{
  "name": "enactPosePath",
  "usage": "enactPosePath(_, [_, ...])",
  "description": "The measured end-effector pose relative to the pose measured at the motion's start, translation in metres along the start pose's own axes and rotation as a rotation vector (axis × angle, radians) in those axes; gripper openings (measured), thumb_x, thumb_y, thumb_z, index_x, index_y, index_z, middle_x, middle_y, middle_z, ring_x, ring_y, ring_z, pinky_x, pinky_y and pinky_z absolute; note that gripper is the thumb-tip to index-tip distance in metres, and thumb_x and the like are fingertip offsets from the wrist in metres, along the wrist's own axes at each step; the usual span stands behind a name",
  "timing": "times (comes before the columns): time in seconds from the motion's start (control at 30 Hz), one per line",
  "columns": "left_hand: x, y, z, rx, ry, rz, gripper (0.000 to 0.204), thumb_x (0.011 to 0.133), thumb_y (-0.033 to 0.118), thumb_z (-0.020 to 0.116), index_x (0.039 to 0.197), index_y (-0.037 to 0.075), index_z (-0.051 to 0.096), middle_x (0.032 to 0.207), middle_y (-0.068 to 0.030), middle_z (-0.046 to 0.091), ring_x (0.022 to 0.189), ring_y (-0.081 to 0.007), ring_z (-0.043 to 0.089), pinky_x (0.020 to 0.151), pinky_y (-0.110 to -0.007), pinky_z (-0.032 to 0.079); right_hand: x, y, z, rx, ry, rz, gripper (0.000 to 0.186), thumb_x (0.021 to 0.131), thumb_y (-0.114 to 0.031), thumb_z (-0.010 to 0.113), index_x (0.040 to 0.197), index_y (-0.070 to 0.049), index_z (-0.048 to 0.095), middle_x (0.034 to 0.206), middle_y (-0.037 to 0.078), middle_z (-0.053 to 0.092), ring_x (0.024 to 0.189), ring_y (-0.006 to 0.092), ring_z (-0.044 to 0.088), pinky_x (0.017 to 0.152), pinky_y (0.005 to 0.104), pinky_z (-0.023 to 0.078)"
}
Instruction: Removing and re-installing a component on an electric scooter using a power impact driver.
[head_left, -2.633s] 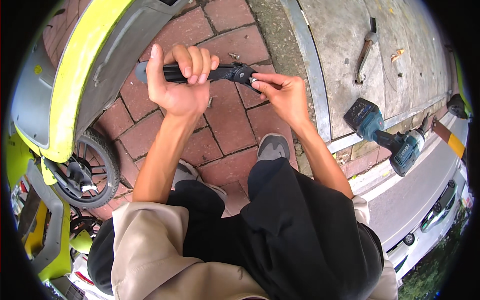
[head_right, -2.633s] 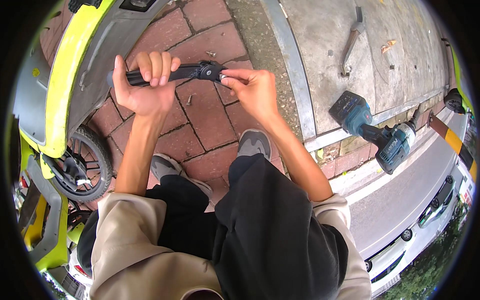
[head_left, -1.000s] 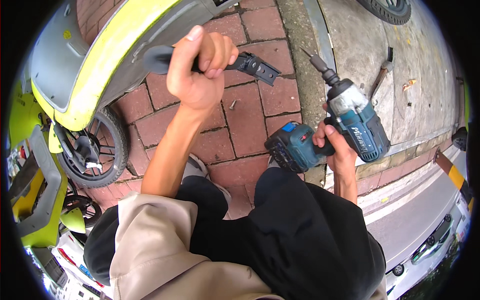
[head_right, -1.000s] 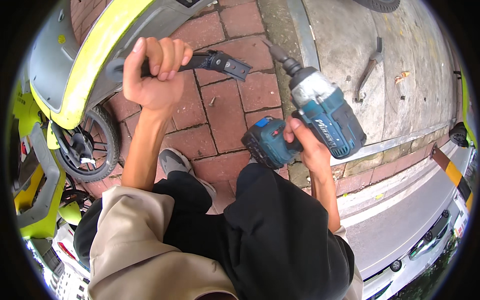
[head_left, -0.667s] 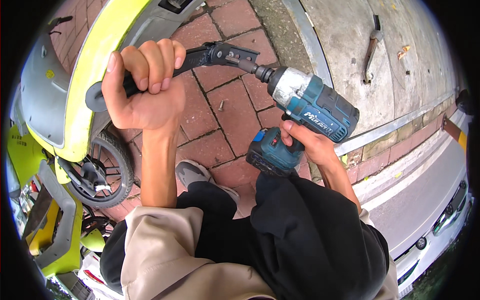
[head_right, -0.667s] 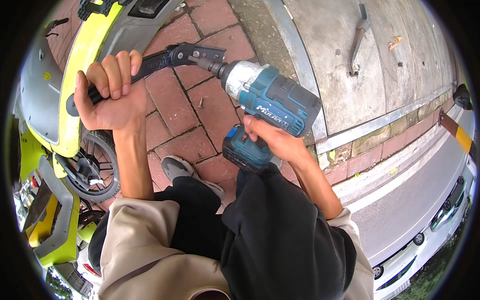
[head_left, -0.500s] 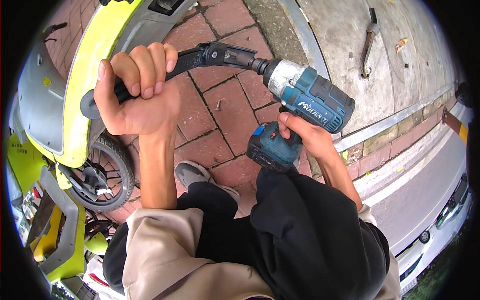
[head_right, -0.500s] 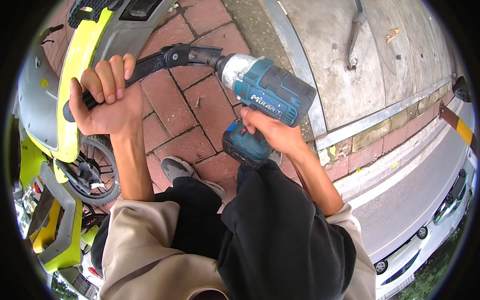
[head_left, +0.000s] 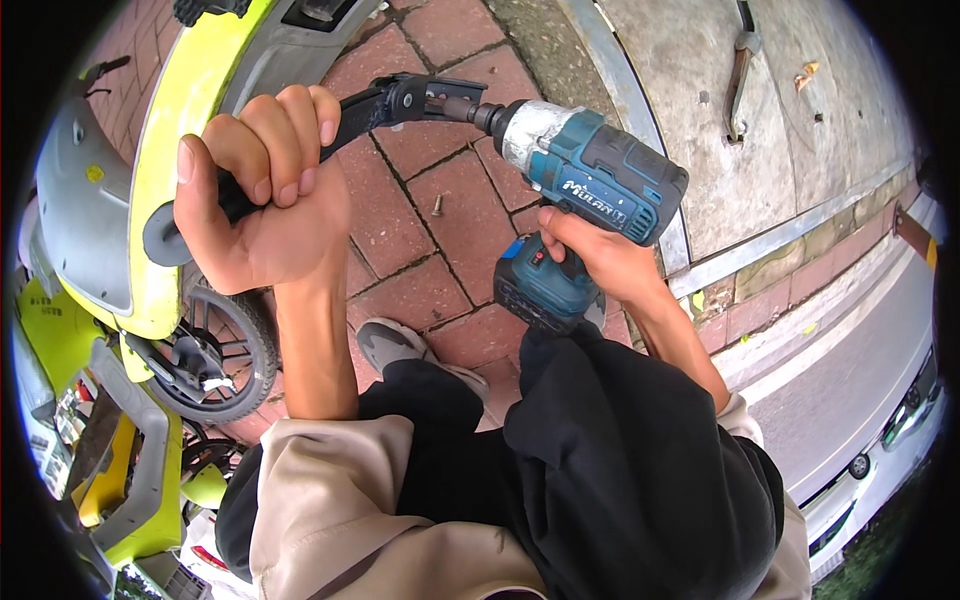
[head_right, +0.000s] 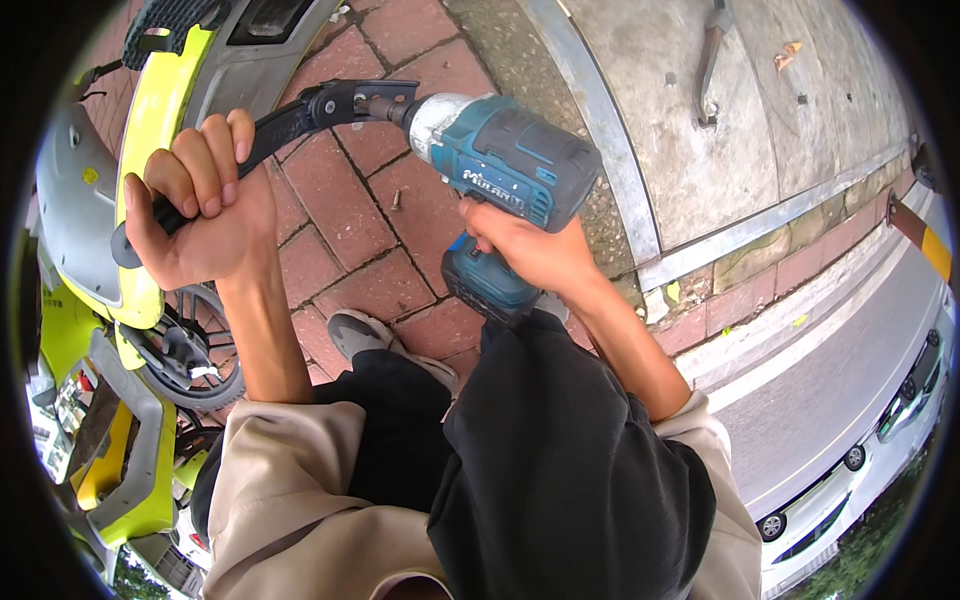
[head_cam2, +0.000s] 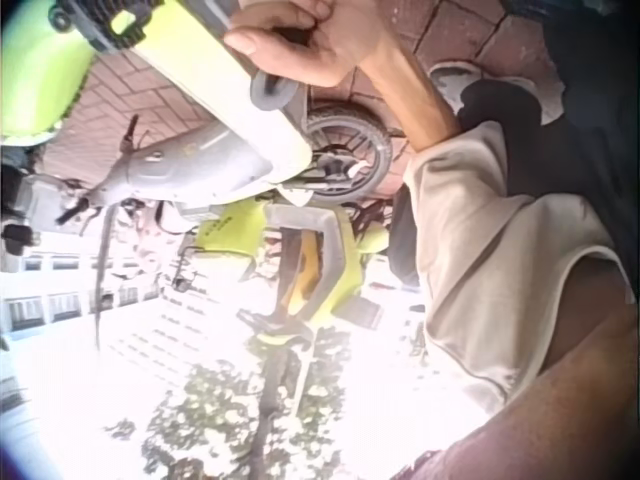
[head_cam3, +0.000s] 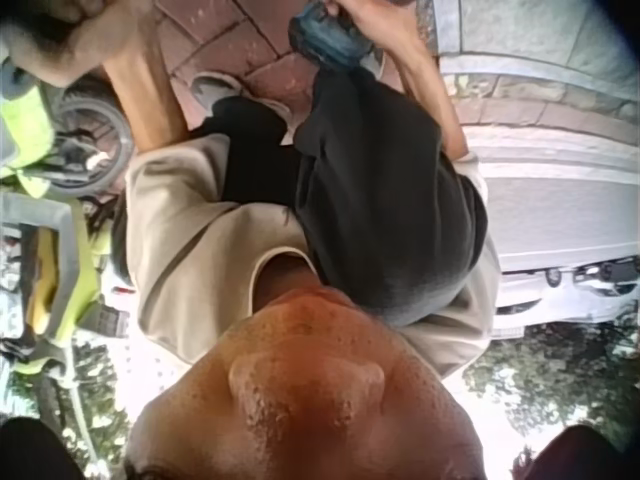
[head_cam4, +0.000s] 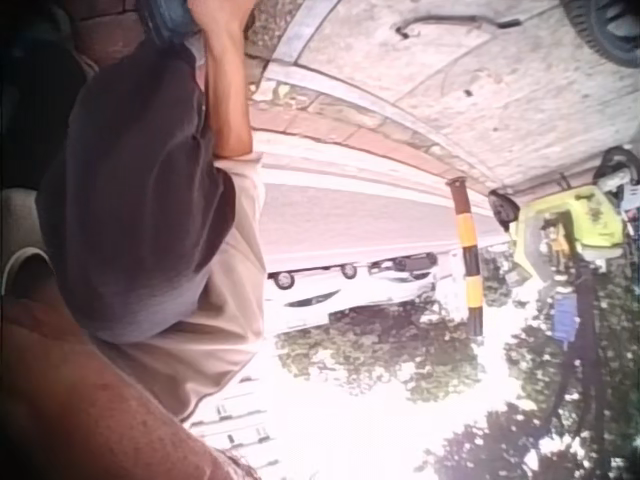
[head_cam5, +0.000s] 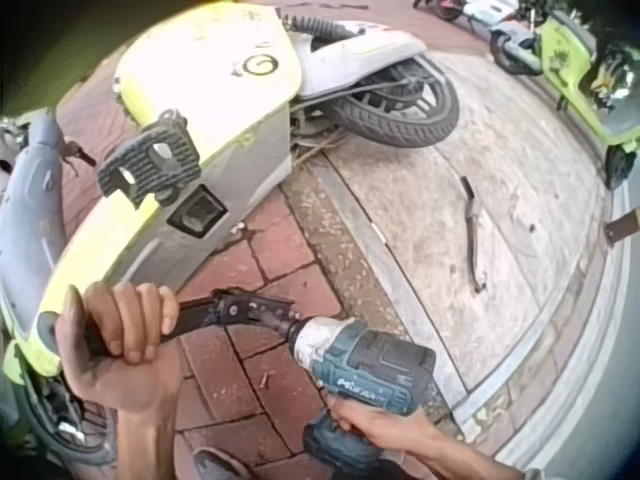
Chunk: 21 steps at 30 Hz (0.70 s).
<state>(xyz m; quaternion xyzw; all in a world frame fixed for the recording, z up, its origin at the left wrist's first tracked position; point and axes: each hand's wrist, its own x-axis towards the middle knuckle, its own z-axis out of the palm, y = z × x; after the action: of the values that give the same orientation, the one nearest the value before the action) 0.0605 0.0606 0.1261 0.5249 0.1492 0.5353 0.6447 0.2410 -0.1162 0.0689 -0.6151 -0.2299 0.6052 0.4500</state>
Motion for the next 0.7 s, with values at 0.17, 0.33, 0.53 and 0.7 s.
enactPosePath(0.17, [-0.001,-0.005,0.013,0.127,-0.084,0.056,0.041,0.098,0.03,0.034,0.062,0.013,0.033,0.052,0.0005,0.033,0.051,-0.0121,0.028,0.062,-0.034,0.032,0.006,0.013,0.016,-0.089,0.099,-0.186,0.009,0.087,-0.012,0.068,0.091,-0.004,0.067,0.067,0.0,0.061,0.06,0.0083,0.057,0.059,0.0263,0.046])
enactPosePath(0.33, [-0.002,-0.005,0.014,0.218,-0.091,0.085,0.04,0.097,0.031,0.036,0.062,0.012,0.034,0.052,-0.0003,0.033,0.05,-0.0127,0.027,0.062,-0.034,0.031,0.012,0.014,0.027,-0.138,0.115,-0.32,0.043,0.077,-0.018,0.076,0.114,-0.001,0.061,0.112,0.015,0.066,0.103,0.0275,0.064,0.089,0.0373,0.05])
enactPosePath(0.53, [-0.004,-0.01,0.024,0.293,-0.168,0.173,0.039,0.093,0.025,0.048,0.06,0.008,0.036,0.052,0.0,0.032,0.048,-0.0126,0.028,0.055,-0.034,0.027,0.018,0.01,0.034,-0.343,0.143,-0.53,0.037,0.082,-0.015,0.072,0.115,-0.003,0.062,0.112,0.014,0.067,0.103,0.0297,0.064,0.09,0.0362,0.05])
enactPosePath(0.7, [0.002,-0.022,0.046,0.484,-0.244,0.265,0.04,0.087,0.026,0.056,0.058,0.005,0.038,0.05,-0.0012,0.036,0.045,-0.0138,0.031,0.048,-0.031,0.026,0.04,0.018,0.039,0.049,0.067,-0.41,0.03,0.084,-0.012,0.068,0.111,-0.001,0.062,0.095,0.01,0.068,0.082,0.0223,0.065,0.078,0.0352,0.051])
